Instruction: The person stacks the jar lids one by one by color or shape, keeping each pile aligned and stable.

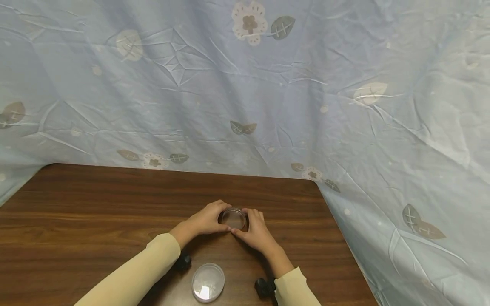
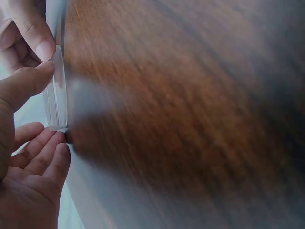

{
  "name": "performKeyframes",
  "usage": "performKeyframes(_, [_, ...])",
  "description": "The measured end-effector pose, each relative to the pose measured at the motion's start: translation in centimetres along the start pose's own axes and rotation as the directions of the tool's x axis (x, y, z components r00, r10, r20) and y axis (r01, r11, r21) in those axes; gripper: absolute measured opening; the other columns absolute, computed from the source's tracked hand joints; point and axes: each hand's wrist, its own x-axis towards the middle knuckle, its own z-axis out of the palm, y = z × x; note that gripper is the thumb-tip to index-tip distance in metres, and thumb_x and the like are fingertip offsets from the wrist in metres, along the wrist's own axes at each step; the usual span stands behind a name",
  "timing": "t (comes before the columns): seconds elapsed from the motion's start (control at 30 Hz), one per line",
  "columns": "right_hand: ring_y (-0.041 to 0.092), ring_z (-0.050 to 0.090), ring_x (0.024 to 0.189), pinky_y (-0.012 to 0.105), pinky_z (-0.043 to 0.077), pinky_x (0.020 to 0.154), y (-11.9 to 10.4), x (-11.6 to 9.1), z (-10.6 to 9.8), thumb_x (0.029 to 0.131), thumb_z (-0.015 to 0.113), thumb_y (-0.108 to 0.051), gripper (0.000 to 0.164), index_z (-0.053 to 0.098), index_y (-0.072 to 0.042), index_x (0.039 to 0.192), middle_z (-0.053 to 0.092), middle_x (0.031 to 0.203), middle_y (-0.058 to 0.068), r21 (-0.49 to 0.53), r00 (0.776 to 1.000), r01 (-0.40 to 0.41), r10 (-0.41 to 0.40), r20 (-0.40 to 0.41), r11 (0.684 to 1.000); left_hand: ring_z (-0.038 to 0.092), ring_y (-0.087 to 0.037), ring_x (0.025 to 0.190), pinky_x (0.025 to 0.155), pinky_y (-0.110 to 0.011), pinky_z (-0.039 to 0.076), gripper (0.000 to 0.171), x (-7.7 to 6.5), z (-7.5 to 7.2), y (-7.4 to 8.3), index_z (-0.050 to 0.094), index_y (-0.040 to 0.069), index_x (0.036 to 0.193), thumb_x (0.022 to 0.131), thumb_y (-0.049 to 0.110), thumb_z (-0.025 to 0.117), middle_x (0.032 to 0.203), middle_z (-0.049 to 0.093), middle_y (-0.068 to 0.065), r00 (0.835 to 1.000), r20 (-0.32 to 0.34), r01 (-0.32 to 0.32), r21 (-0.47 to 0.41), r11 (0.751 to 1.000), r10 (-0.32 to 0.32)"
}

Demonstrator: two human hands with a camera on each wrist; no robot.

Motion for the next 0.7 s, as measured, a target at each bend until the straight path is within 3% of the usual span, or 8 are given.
performKeyframes(0.7, [0.034,0.047,0.131,0.057,0.046,0.113,0.03,-0.15,-0.08,0.091,0.083,-0.035,0.071,0.052,0.001,0.143,0.058,0.140,0.019,0.013,1.000,0.018,-0.018,-0.008,1.000,0.061,-0.035,0.129,0.113,-0.051,0.052,0.070,-0.06,0.08,-0.17,0.055,-0.004,0.145,0.090,0.027,0.085,0.140,0.060,-0.017,1.000,0.019,0.004,0.028,1.000,-0.004])
